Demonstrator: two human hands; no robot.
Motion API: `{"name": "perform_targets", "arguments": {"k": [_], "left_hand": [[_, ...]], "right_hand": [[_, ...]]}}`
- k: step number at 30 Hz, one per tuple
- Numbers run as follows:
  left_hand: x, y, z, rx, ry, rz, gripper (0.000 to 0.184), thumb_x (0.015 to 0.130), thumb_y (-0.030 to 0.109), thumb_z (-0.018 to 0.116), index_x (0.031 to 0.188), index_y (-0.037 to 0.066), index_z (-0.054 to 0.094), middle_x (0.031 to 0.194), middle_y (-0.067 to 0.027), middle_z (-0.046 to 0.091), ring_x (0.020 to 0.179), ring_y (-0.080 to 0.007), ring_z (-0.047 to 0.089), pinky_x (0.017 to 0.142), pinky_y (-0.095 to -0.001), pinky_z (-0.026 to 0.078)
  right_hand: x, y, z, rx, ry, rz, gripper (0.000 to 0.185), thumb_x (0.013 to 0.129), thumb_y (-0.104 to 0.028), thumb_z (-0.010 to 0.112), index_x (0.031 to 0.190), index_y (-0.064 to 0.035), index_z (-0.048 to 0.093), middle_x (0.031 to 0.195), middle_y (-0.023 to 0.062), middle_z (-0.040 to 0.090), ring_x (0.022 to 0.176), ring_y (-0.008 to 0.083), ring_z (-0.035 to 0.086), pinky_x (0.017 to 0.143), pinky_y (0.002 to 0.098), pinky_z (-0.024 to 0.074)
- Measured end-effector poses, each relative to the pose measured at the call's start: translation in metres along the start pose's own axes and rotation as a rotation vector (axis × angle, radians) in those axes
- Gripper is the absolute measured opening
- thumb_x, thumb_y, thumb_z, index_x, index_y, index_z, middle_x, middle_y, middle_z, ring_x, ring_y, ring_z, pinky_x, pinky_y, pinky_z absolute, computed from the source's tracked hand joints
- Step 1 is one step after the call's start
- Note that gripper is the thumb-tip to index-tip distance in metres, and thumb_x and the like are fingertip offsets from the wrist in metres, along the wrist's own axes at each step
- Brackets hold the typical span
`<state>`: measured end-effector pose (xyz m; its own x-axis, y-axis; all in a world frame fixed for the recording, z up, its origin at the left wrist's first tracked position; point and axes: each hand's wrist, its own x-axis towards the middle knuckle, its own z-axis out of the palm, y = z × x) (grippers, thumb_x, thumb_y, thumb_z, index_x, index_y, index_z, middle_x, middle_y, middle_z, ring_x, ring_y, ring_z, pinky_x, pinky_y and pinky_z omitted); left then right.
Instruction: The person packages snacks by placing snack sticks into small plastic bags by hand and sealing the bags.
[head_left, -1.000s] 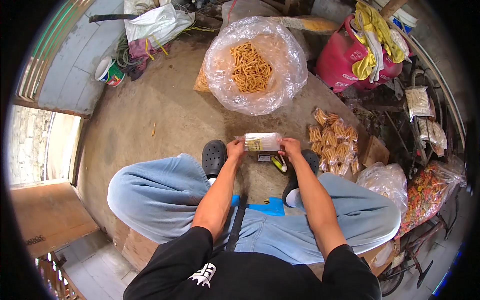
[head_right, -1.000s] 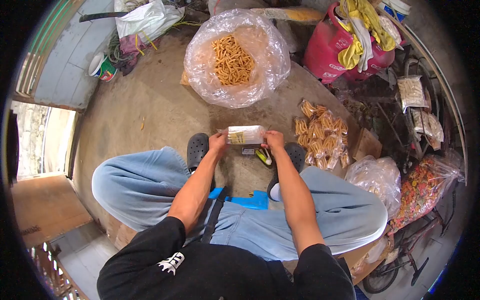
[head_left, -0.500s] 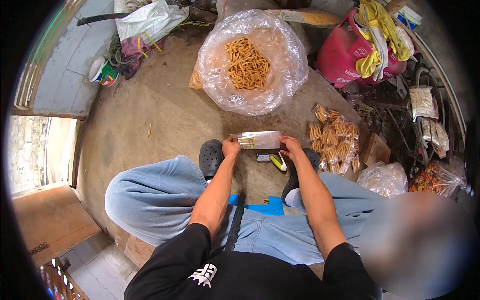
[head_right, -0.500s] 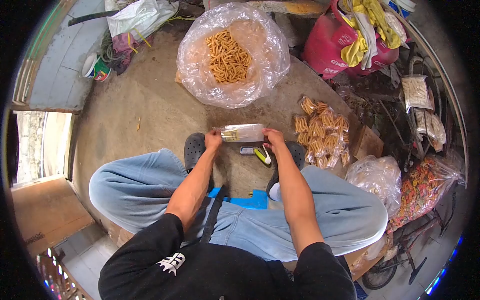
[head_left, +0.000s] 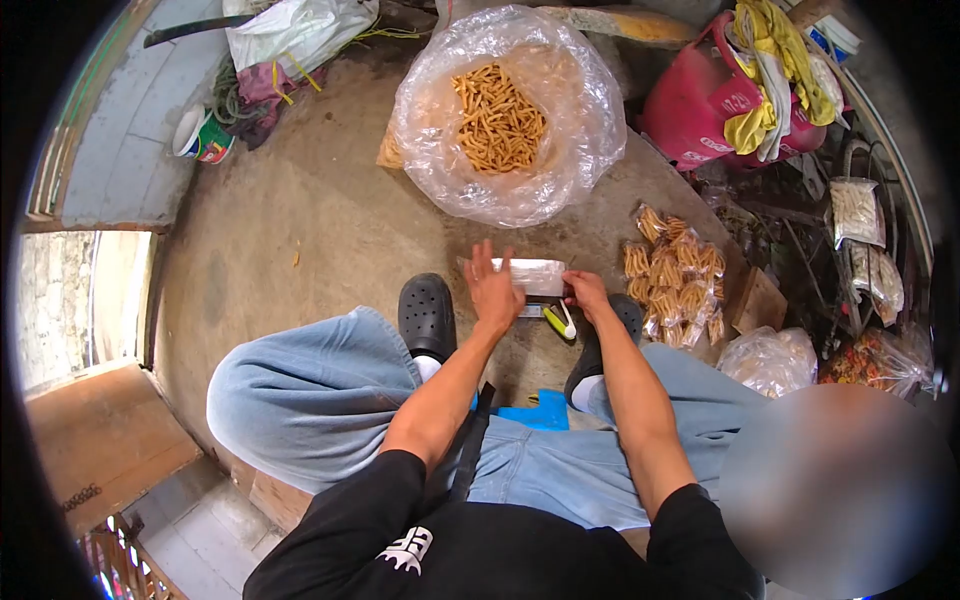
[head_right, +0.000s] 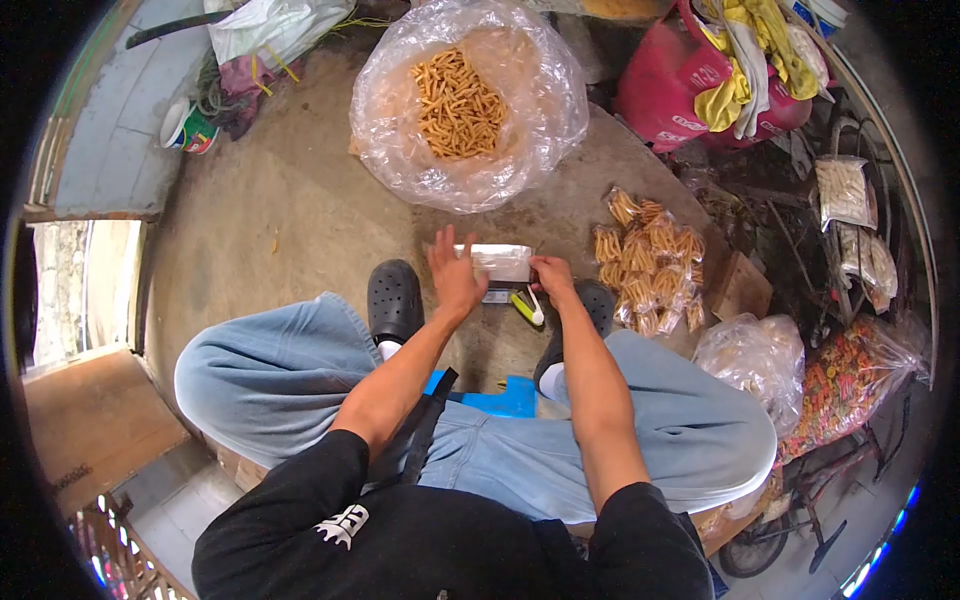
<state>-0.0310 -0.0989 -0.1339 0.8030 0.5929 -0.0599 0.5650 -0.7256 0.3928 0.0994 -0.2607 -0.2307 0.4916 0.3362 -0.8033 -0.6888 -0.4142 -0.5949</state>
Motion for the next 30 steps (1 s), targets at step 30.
{"name": "perform_targets", "arguments": {"k": [30], "left_hand": [[0.013,-0.01,0.052,0.075,-0.2,0.402,0.053,0.075,0.014,0.061,0.125,0.027,0.051,0.129,-0.0124,0.04,0.129,-0.0278,0.033,0.099,-0.0676,0.021]], "right_hand": [[0.002,-0.027,-0.002,-0.167,0.302,-0.269,0.016,0.094,-0.016,0.05,0.101,-0.0021,0.053,0.082,0.0059,0.061,0.068,0.0141,0.058,0.05,0.0281,0.0507]]}}
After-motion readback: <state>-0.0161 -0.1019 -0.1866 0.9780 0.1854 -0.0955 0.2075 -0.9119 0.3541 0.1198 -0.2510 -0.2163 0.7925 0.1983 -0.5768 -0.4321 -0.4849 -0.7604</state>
